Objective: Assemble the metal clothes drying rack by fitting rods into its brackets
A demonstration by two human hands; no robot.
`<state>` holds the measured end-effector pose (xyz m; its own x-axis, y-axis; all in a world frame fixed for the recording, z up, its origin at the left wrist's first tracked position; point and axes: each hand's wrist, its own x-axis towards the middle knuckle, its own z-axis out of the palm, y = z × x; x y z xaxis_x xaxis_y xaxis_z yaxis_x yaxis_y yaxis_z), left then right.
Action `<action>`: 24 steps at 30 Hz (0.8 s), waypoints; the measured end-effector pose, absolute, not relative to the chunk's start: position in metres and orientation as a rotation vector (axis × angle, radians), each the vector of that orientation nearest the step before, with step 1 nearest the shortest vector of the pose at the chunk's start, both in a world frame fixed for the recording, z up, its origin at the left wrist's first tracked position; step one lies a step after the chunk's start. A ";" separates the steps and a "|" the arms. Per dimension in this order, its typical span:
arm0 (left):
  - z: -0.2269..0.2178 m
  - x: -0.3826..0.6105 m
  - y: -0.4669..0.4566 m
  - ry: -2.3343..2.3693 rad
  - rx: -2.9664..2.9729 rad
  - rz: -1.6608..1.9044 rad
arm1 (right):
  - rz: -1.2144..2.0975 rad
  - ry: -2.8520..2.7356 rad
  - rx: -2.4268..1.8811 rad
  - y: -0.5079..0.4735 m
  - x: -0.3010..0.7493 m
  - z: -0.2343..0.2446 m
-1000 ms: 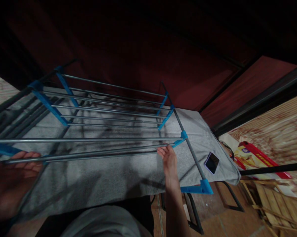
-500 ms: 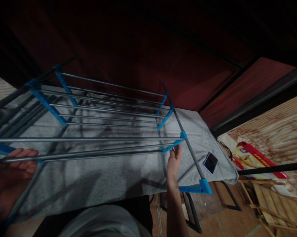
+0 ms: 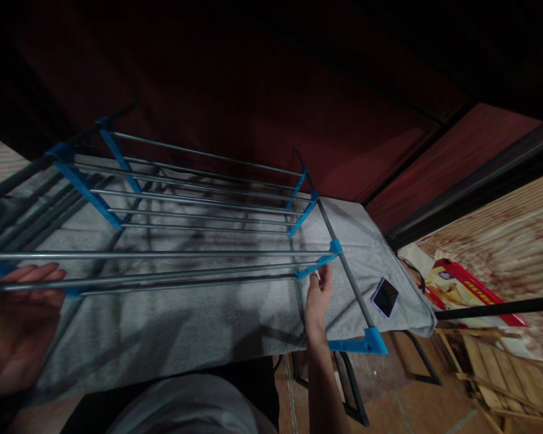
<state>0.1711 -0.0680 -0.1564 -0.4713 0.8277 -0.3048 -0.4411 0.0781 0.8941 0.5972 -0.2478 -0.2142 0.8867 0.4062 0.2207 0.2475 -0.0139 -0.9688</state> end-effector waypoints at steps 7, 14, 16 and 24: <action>-0.160 0.172 -0.073 1.265 0.450 1.621 | 0.131 -0.525 -1.607 -0.247 0.596 -0.213; -0.151 0.175 -0.077 1.242 0.420 1.616 | 0.141 -0.513 -1.656 -0.247 0.587 -0.218; -0.151 0.174 -0.082 1.214 0.406 1.607 | 0.067 -0.489 -1.711 -0.249 0.569 -0.224; -0.173 0.167 -0.092 1.103 0.552 1.636 | -0.151 -1.506 -1.637 -0.233 0.466 -0.210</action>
<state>0.1669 -0.0917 -0.1734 -0.3540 0.9208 -0.1640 -0.4972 -0.0368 0.8669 0.4661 -0.2331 -0.2098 0.2574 0.7460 0.6142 0.8531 0.1231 -0.5071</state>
